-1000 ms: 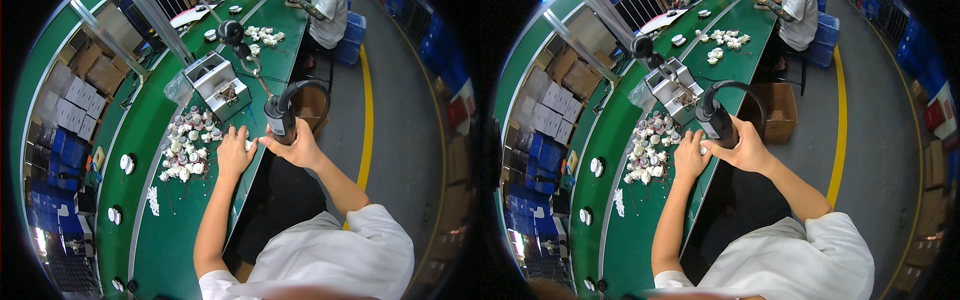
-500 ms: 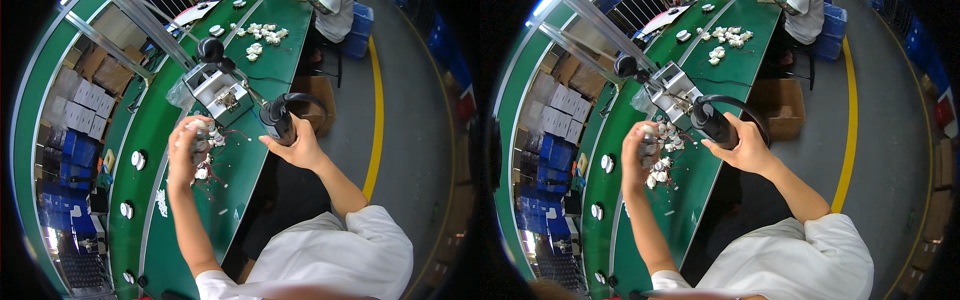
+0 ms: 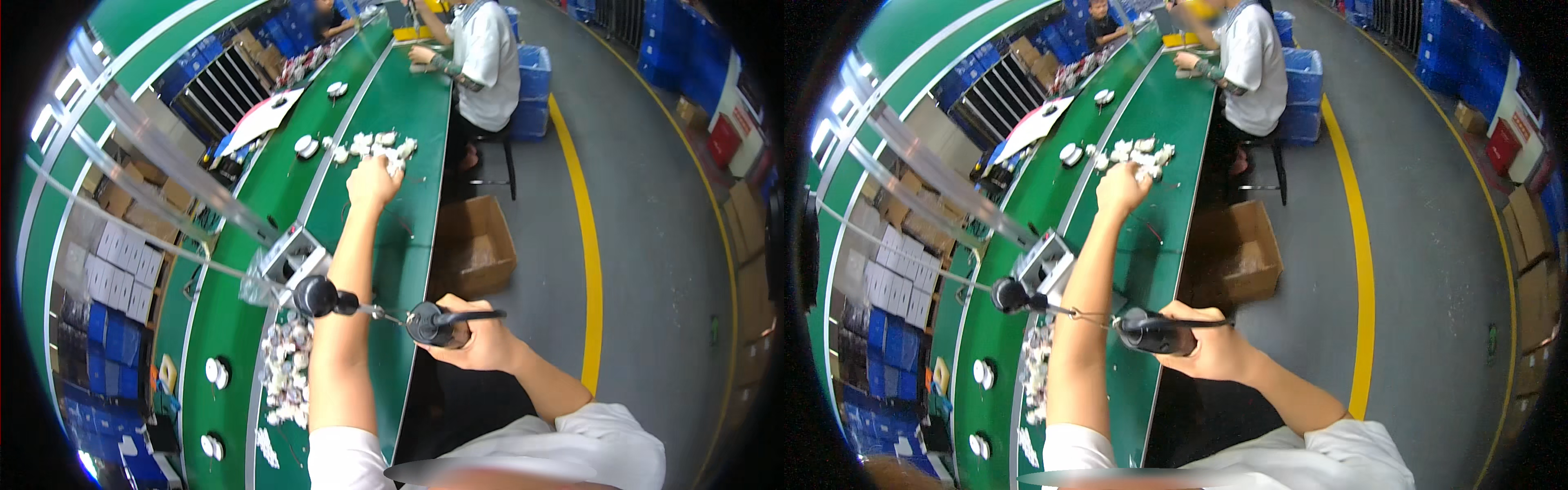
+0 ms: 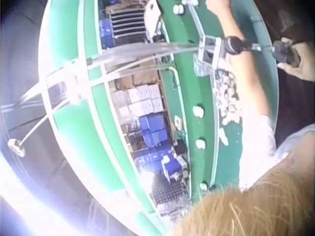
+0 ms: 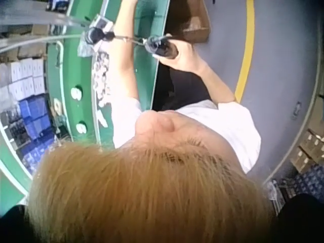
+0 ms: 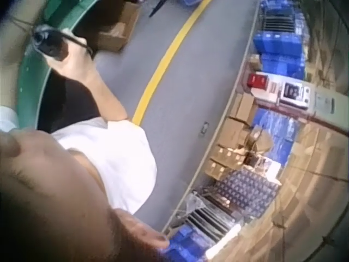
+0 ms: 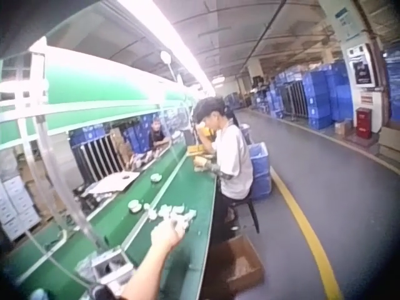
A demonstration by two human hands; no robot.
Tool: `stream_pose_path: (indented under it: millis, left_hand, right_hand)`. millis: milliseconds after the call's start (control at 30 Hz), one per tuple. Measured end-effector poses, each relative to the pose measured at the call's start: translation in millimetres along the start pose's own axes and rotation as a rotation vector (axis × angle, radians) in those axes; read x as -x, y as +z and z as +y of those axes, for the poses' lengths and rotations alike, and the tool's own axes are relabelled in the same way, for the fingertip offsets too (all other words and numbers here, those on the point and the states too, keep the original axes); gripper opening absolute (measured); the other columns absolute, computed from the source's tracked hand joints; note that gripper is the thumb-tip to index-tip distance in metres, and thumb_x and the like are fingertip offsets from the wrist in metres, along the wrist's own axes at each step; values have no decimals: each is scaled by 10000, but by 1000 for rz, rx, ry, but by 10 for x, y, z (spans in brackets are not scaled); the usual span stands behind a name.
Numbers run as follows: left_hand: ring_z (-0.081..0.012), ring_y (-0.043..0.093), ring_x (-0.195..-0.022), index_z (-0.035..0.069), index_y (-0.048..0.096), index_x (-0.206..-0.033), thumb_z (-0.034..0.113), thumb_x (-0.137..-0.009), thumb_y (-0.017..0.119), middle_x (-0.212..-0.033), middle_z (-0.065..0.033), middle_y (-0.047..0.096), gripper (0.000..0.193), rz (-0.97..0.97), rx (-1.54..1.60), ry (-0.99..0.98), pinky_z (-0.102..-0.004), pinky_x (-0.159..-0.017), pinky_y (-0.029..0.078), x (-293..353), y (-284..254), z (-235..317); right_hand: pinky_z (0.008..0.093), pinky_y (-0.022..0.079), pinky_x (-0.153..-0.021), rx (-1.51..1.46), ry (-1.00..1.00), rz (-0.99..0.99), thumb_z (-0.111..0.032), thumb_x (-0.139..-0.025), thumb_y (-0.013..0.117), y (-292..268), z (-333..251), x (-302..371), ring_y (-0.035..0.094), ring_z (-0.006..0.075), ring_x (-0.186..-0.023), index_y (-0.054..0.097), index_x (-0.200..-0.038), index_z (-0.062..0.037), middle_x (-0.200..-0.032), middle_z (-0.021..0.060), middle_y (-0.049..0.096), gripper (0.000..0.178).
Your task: The person assembles components of light fixtures or electronic bulb housings by securing screws into circuit components, wires, and plastic covers using an electric screwdriver.
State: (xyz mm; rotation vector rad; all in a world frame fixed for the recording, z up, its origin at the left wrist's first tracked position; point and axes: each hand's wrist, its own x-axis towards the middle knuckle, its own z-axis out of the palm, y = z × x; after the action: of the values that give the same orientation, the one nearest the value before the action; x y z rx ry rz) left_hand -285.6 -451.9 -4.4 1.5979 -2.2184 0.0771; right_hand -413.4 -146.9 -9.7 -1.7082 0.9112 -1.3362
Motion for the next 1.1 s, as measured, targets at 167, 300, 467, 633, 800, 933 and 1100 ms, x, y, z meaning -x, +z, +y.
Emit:
stream_pose_path:
  millis: [167,300,467,633,800,933,1100]
  left_hand:
    - [-427,651,-1193,151,606,-1412,530,-834,785,-1443,-217,554,714,-195,-106,107,-521,-947,574,-320,430,-410]
    - [-417,636,-1206,196,493,-1519,548,-869,765,-1461,-210,530,788,-152,-266,114,-505,-965,557,-157,-54,-593]
    - [-306,683,-1051,87,619,-1380,367,-936,758,-1196,-153,701,543,-237,201,231,-432,-920,546,1102,-1455,-321]
    - [-235,674,-849,23,731,-1126,140,-907,776,-976,-106,723,252,39,356,-45,-365,-795,545,3218,-2002,-748]
    - [-301,659,-949,78,734,-1111,232,-838,828,-1007,-96,690,327,83,-60,-213,-424,-832,519,4813,-1857,-971]
    - [-301,621,-971,75,696,-1231,307,-825,840,-1061,-110,641,490,123,-93,-209,-415,-815,498,4975,-1637,-927]
    - [-314,608,-890,55,688,-1148,261,-811,856,-1017,-106,621,429,191,14,-216,-424,-787,494,5356,-1515,-879]
  right_hand:
    - [298,517,-660,-1,1,9,-43,-793,827,-32,-5,-79,615,135,-685,585,-1131,-7,-797,106,660,417]
    - [298,515,-653,-28,11,-36,-33,-785,830,40,-5,-68,622,143,-677,581,-1150,-10,-782,105,647,443]
    - [314,551,-713,-40,-2,-56,-55,-802,823,252,92,-121,687,168,-751,597,-1199,-16,-861,137,679,458]
    - [283,551,-759,-168,135,-78,-156,-860,854,667,5,-332,646,101,-823,643,-1181,0,-941,120,690,414]
    - [307,502,-646,-121,-6,-73,-240,-869,859,1119,216,-657,592,108,-698,625,-1110,25,-779,69,660,427]
    - [290,531,-693,-322,14,-88,-156,-941,774,1564,229,-705,640,131,-725,621,-1108,24,-809,40,661,289]
    - [401,532,-914,258,-160,-153,-97,-868,758,2096,163,37,653,320,-1099,568,-1233,23,-1198,191,622,428]
